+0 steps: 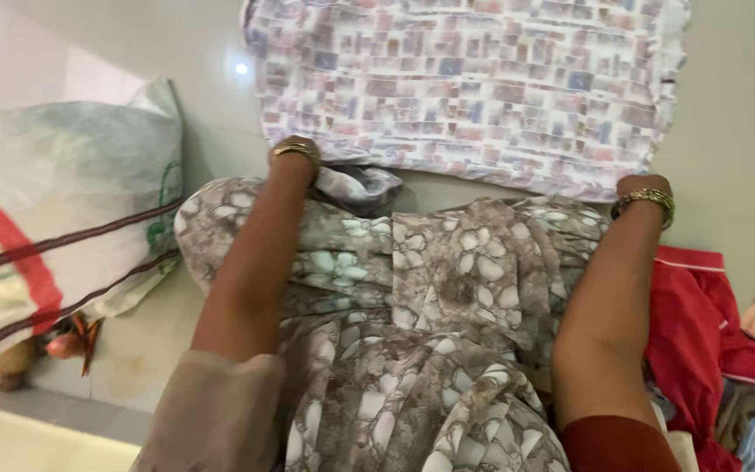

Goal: The person folds a patterned shirt on the floor. They smooth the fabric, fold the sleeves inward, and then fold the shirt in half and again into a compact rectangle.

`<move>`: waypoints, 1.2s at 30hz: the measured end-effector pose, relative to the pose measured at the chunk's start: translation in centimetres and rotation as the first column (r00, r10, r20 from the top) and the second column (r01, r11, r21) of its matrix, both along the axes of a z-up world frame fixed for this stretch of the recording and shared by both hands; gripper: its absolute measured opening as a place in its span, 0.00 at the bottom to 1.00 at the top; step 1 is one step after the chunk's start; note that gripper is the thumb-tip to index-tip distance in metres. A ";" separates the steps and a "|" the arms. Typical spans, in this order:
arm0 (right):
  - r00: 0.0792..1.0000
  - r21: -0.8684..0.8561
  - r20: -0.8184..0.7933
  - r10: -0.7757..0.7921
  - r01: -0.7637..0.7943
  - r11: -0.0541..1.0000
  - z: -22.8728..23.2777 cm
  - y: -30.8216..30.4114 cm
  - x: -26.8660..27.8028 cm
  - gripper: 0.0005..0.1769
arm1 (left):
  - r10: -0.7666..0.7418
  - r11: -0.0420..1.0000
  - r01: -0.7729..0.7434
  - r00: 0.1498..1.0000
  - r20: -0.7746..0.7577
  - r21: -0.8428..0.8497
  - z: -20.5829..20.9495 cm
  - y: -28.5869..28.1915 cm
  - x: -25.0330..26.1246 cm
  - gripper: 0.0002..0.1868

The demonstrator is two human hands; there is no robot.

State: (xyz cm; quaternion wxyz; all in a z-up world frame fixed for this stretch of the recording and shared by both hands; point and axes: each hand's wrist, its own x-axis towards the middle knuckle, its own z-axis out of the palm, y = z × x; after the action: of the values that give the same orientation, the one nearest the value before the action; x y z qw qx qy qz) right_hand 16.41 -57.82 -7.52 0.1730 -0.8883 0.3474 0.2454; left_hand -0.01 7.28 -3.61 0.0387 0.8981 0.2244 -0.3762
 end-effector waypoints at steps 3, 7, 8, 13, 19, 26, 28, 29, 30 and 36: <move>0.978 0.225 0.104 -0.181 0.154 0.962 0.4 -0.2 0.4 0.14 | -0.070 0.997 0.074 0.994 0.081 -0.039 0.0 2.4 0.8 0.18; 0.731 0.733 0.259 -0.631 0.277 0.621 1.9 1.2 0.4 0.21 | 0.006 0.986 0.054 0.933 0.359 -0.156 1.6 4.9 2.4 0.26; 0.665 0.782 0.244 -0.705 0.295 0.549 2.3 1.9 0.6 0.20 | 0.045 0.981 0.043 0.897 0.439 -0.189 2.0 5.1 2.7 0.28; 0.414 0.967 0.054 -0.909 0.206 0.151 2.2 4.6 3.0 0.16 | 0.534 0.780 -0.119 0.638 0.555 -0.614 4.2 5.6 5.8 0.20; 0.429 0.999 -0.035 -0.903 0.029 -0.025 -1.0 4.4 5.6 0.09 | 0.861 0.420 -0.067 0.344 0.374 -0.905 1.0 6.1 9.9 0.14; 0.387 1.000 -0.019 -0.922 0.012 -0.016 0.0 7.2 6.7 0.18 | 0.911 0.381 -0.023 0.181 0.371 -0.924 -5.3 8.5 13.9 0.11; 0.478 0.997 -0.012 -0.878 -0.065 -0.050 -1.0 6.6 7.1 0.23 | 0.938 0.296 0.112 0.151 0.311 -0.949 -7.3 9.1 14.7 0.11; 0.492 0.996 -0.007 -0.871 -0.076 -0.052 -1.7 6.3 7.3 0.25 | 0.950 0.253 0.178 0.139 0.278 -0.951 -8.1 9.3 14.7 0.11; 0.506 0.994 -0.002 -0.862 -0.091 -0.055 -2.2 6.1 7.6 0.27 | 0.961 0.210 0.202 0.139 0.240 -0.957 -8.7 9.4 14.5 0.11; 0.536 0.994 0.113 -0.837 -0.053 0.100 -4.0 6.4 8.0 0.29 | 0.900 0.314 0.248 0.231 0.370 -0.916 -7.3 6.6 15.1 0.19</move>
State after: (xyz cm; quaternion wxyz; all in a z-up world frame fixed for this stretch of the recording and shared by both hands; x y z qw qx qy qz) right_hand 24.43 -51.44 -11.49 0.8460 -0.4515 0.2831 -0.0190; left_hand 15.12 13.88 -10.90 0.7154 0.6571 0.1643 0.1716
